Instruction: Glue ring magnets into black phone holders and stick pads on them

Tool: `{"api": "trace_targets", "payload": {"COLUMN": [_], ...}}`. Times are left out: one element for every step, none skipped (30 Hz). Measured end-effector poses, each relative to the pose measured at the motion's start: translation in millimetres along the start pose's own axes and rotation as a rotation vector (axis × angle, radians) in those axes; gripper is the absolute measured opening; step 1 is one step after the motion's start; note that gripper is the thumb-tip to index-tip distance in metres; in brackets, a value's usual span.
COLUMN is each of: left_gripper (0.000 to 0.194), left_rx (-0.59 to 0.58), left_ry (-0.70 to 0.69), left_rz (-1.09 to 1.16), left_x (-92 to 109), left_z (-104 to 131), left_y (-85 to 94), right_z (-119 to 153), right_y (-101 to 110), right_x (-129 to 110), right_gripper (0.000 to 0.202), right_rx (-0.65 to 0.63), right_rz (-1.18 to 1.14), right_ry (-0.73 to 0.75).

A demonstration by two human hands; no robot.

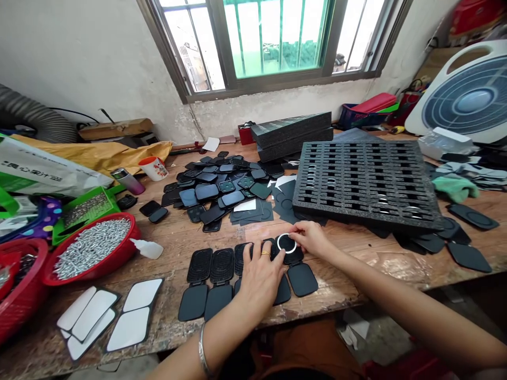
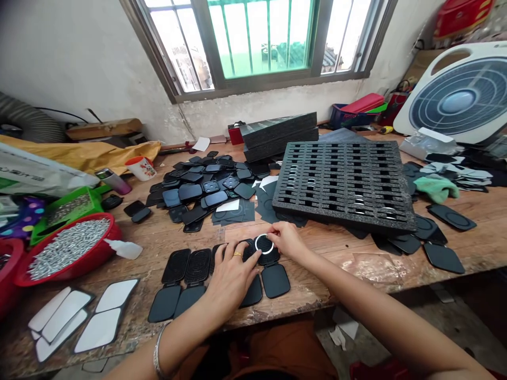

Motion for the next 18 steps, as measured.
{"api": "trace_targets", "payload": {"left_gripper": [0.032, 0.032, 0.031, 0.031, 0.03, 0.03, 0.03, 0.03, 0.03, 0.03, 0.029, 0.029, 0.028, 0.029, 0.03, 0.032, 0.034, 0.037], "left_rx": [-0.006, -0.011, -0.015, -0.018, -0.02, -0.023, -0.027, -0.029, -0.032, -0.035, -0.039, -0.044, -0.049, -0.052, -0.052, -0.046, -0.034, -0.016], "left_ry": [-0.003, -0.006, -0.007, -0.007, -0.006, -0.006, -0.006, -0.006, -0.005, -0.004, -0.003, -0.004, -0.004, -0.007, -0.016, -0.03, -0.048, -0.07], "left_rz": [-0.004, -0.007, -0.008, -0.007, -0.002, 0.005, 0.014, 0.021, 0.028, 0.033, 0.037, 0.041, 0.043, 0.046, 0.05, 0.053, 0.059, 0.065], "left_x": [0, 0, 0, -1, -1, -2, -2, -2, -3, -3, -4, -5, -6, -7, -8, -9, -9, -9], "left_z": [0, 0, 0, 0, -1, -1, -1, -1, -1, -2, -2, -4, -5, -8, -13, -18, -26, -35], "left_y": [-2.2, -3.7, -4.4, -4.5, -4.2, -3.6, -3.0, -2.4, -1.9, -1.5, -1.0, -0.5, 0.3, 1.2, 2.2, 3.0, 3.5, 3.3], "right_z": [0, 0, 0, 0, 0, 0, -1, -1, -1, -2, -3, -5, -8, -13, -19, -26, -34, -44], "right_y": [1, 3, 3, 4, 3, 2, 0, -2, -3, -2, 0, 4, 11, 21, 33, 46, 60, 72], "right_x": [-2, -3, -4, -4, -4, -3, -2, -1, -1, -2, -4, -7, -10, -14, -16, -18, -19, -19], "right_gripper": [0.013, 0.013, 0.013, 0.013, 0.013, 0.012, 0.011, 0.01, 0.01, 0.011, 0.011, 0.011, 0.011, 0.01, 0.011, 0.013, 0.015, 0.018], "right_rx": [0.01, 0.019, 0.027, 0.033, 0.038, 0.042, 0.044, 0.047, 0.051, 0.057, 0.065, 0.076, 0.093, 0.12, 0.155, 0.2, 0.252, 0.3], "right_rz": [0.04, 0.077, 0.112, 0.144, 0.174, 0.2, 0.225, 0.247, 0.268, 0.288, 0.309, 0.33, 0.351, 0.373, 0.398, 0.426, 0.457, 0.491], "right_ry": [0.041, 0.081, 0.115, 0.141, 0.159, 0.172, 0.181, 0.189, 0.2, 0.215, 0.234, 0.257, 0.279, 0.299, 0.314, 0.321, 0.321, 0.315]}}
Point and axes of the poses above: each hand's wrist, its own z-axis away from the middle knuckle, its own y-axis out of the back of the hand, x = y × z, the point moved 3 cm from there along -z, towards the middle knuckle, and after that the axes turned 14 degrees about x, right-handed, at the moved point
